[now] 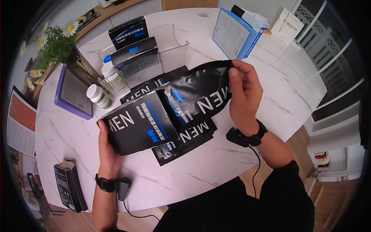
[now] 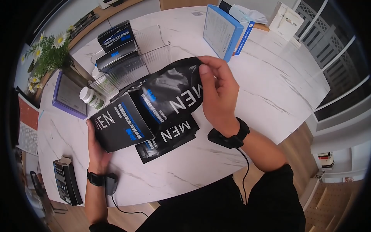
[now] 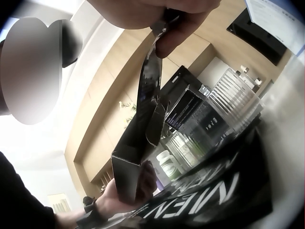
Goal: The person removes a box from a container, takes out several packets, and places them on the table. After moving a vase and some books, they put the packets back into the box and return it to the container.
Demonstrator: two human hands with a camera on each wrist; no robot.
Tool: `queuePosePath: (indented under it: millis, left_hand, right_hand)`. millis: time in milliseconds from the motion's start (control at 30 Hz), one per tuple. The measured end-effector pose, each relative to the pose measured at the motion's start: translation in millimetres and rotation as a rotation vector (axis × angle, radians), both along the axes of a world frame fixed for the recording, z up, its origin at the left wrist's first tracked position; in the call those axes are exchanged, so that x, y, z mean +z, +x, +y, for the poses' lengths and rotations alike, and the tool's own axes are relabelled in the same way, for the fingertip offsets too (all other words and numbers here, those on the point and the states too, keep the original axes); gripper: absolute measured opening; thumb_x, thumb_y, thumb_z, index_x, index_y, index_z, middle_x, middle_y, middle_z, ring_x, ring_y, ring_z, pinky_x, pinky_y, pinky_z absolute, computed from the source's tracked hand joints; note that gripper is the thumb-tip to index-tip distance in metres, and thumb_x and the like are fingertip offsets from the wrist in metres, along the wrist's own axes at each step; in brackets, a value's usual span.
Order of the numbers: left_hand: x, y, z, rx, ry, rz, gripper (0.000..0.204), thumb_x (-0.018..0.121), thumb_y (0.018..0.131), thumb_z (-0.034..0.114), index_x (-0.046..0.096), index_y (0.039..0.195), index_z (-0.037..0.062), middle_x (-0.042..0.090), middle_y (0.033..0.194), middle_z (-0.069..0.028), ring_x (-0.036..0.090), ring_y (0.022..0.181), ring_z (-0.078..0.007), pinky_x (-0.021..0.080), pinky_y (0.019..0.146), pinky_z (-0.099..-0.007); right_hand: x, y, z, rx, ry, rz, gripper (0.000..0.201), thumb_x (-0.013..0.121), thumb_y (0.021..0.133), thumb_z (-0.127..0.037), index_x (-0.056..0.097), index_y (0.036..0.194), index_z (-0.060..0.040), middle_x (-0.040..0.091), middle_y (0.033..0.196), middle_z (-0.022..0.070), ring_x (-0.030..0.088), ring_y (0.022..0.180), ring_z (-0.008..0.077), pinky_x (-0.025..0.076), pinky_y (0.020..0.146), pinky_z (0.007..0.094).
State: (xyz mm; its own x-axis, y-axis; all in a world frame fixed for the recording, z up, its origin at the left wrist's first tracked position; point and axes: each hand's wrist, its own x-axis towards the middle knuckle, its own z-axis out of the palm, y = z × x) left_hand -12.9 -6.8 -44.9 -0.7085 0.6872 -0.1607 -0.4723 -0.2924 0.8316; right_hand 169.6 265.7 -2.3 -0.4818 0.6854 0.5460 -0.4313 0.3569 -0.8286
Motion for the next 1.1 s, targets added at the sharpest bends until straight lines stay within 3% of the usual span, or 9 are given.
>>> queuePosePath:
  millis: [67,100,133,200,300,400,767,933,1100]
  left_hand:
    - [-1,1,0,-0.003,-0.017,0.023,0.057,0.041,0.103,0.051,0.051,0.135,0.0048,0.061,0.128,-0.0101,0.060,0.116,-0.0214,0.047,0.102,-0.0375]
    - [-1,1,0,-0.009,-0.017,0.036,0.057,0.041,0.103,0.051,0.051,0.135,0.0047,0.061,0.128,-0.0101,0.060,0.116,-0.0214,0.048,0.102,-0.0375]
    - [-3,-1,0,-0.014,-0.016,0.049,0.057,0.042,0.102,0.051,0.051,0.135,0.0046,0.061,0.128,-0.0100,0.060,0.116,-0.0214,0.048,0.102,-0.0374]
    - [-3,-2,-1,-0.007,-0.019,0.060,0.057,0.042,0.103,0.051,0.051,0.135,0.0046,0.061,0.128,-0.0100,0.060,0.116,-0.0213,0.048,0.102,-0.0375]
    - [-3,-1,0,0.015,-0.026,0.061,0.057,0.042,0.103,0.050,0.050,0.135,0.0046,0.061,0.128,-0.0100,0.060,0.116,-0.0212,0.048,0.102,-0.0376]
    - [-4,-1,0,0.021,-0.029,0.075,0.056,0.042,0.103,0.050,0.050,0.135,0.0047,0.061,0.128,-0.0100,0.060,0.116,-0.0211,0.048,0.101,-0.0376]
    - [-5,-3,0,0.027,-0.034,0.097,0.056,0.042,0.103,0.050,0.050,0.135,0.0047,0.061,0.127,-0.0101,0.061,0.115,-0.0207,0.048,0.101,-0.0376]
    - [-3,-2,1,0.024,-0.027,0.074,0.055,0.042,0.103,0.049,0.050,0.135,0.0047,0.061,0.127,-0.0100,0.061,0.115,-0.0204,0.048,0.101,-0.0371]
    - [-3,-2,1,0.026,-0.054,0.072,0.055,0.043,0.103,0.049,0.050,0.134,0.0044,0.062,0.127,-0.0099,0.061,0.115,-0.0199,0.049,0.100,-0.0358]
  right_hand:
    - [-1,-3,-5,0.023,0.007,-0.047,0.025,0.060,0.097,-0.009,0.057,0.121,-0.0008,0.067,0.100,0.0044,0.060,0.090,0.0077,0.048,0.079,0.0213]
    - [0,1,1,0.051,0.261,-0.193,0.036,0.070,0.090,-0.010,0.056,0.123,-0.0023,0.067,0.101,0.0058,0.061,0.092,0.0100,0.049,0.083,0.0234]
    - [9,2,-7,0.127,0.225,-0.253,0.045,0.076,0.085,-0.012,0.056,0.125,-0.0026,0.068,0.098,0.0062,0.062,0.091,0.0118,0.049,0.086,0.0259]
    - [3,-1,-2,0.159,0.211,-0.297,0.046,0.077,0.084,-0.010,0.056,0.124,-0.0028,0.068,0.095,0.0039,0.064,0.081,0.0100,0.051,0.072,0.0235]
    - [24,6,-1,0.139,-0.048,-0.464,0.044,0.076,0.084,-0.010,0.056,0.123,-0.0026,0.069,0.092,0.0021,0.063,0.069,0.0062,0.047,0.052,0.0198]
    - [17,2,-3,0.132,-0.153,-0.361,0.041,0.075,0.085,-0.009,0.056,0.121,-0.0020,0.069,0.092,0.0017,0.062,0.063,0.0028,0.040,0.040,0.0167]
    - [4,0,-14,0.111,0.015,-0.320,0.043,0.075,0.087,-0.013,0.054,0.124,-0.0038,0.069,0.094,0.0028,0.063,0.070,0.0052,0.048,0.047,0.0183]
    - [2,-1,-13,0.119,-0.034,-0.280,0.045,0.076,0.086,-0.014,0.054,0.125,-0.0057,0.069,0.093,0.0033,0.063,0.069,0.0052,0.047,0.047,0.0185]
    - [11,6,-10,0.212,0.061,-0.453,0.042,0.076,0.085,-0.013,0.057,0.122,-0.0068,0.071,0.096,0.0055,0.066,0.073,0.0081,0.051,0.056,0.0219]
